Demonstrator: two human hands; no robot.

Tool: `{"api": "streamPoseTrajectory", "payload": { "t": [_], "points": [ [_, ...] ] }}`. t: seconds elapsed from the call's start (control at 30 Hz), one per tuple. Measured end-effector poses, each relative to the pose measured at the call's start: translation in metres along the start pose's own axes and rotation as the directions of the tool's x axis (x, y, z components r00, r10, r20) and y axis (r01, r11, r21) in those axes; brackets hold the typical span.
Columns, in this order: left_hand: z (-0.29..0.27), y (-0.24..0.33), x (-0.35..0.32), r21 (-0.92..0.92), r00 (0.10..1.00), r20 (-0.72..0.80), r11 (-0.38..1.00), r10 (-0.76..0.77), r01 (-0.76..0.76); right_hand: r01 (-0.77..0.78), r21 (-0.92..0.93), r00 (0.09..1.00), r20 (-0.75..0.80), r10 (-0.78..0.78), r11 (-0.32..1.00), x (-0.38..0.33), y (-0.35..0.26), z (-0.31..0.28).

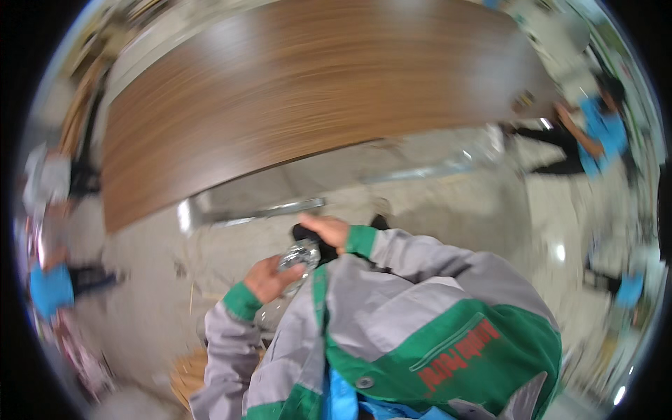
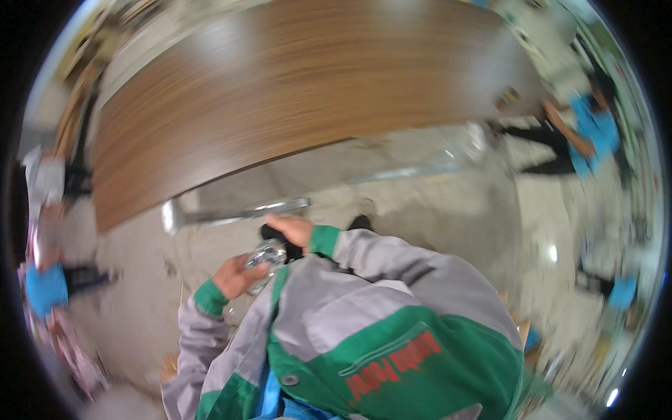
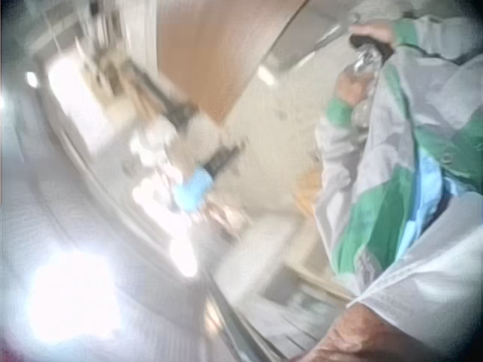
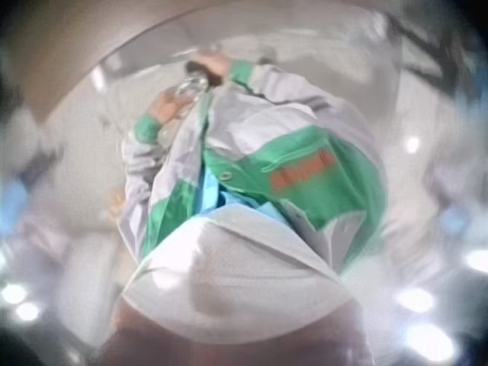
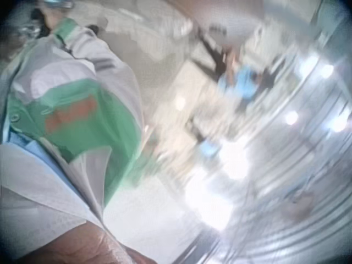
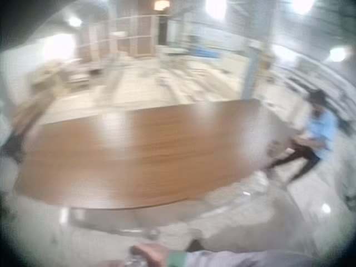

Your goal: The person scrapes the edges of a large wooden panel with a utility knife, then wipes the surface with a cloth and water. The person also picks up a small piece of sandpaper and briefly rubs it on the panel before continuing to wipe the surface.

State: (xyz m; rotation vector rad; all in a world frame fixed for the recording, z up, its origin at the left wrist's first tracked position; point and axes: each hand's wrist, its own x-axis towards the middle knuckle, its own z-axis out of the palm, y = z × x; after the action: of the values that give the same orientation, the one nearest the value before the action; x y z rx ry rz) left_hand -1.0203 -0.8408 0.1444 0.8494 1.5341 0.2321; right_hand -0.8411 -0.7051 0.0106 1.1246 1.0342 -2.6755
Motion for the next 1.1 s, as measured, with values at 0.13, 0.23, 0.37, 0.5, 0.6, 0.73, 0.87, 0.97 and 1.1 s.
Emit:
{"api": "streamPoseTrajectory", "payload": {
  "t": [0.13,0.23,0.37,0.5,0.6,0.73,0.87,0.97,1.1],
  "points": [
    [-0.002,0.019,0.03,0.099,0.995,0.063,0.992,-0.079,0.072,0.369,-0.194,0.917,-0.081,-0.39,0.909,-0.018,0.004,-0.016],
    [0.002,0.043,0.064,0.27,0.98,0.067,0.942,0.19,-0.201,0.442,-0.215,0.857,-0.185,-0.481,0.871,-0.03,0.001,-0.042],
    [0.016,0.091,0.104,0.201,0.824,0.028,0.805,0.565,-0.559,0.566,0.197,0.815,-0.279,-0.507,0.801,-0.079,-0.043,-0.117],
    [-0.002,0.131,0.142,0.143,0.619,-0.259,0.663,0.742,-0.735,0.658,-0.352,0.243,-0.738,-0.63,0.666,-0.142,-0.142,-0.227],
    [-0.048,0.152,0.18,0.034,0.569,-0.566,0.706,0.597,-0.708,-0.17,-0.822,0.042,-0.558,-0.829,0.544,-0.139,-0.19,-0.266],
    [-0.102,0.173,0.245,0.171,0.246,-0.844,0.675,0.476,-0.718,-0.409,-0.904,0.552,-0.136,-0.823,-0.124,-0.041,-0.209,-0.226],
    [-0.14,0.161,0.297,0.197,0.153,-0.912,0.733,0.381,-0.651,-0.27,-0.935,0.48,0.078,-0.874,-0.232,0.004,-0.27,-0.26],
    [-0.136,0.141,0.335,-0.061,0.325,-0.912,0.699,0.251,-0.712,-0.335,-0.923,0.488,0.001,-0.873,-0.188,-0.008,-0.277,-0.281],
    [-0.121,0.13,0.357,0.075,0.212,-0.948,0.815,0.236,-0.575,-0.103,-0.925,0.621,0.229,-0.75,-0.367,-0.028,-0.253,-0.265]
  ]
}}
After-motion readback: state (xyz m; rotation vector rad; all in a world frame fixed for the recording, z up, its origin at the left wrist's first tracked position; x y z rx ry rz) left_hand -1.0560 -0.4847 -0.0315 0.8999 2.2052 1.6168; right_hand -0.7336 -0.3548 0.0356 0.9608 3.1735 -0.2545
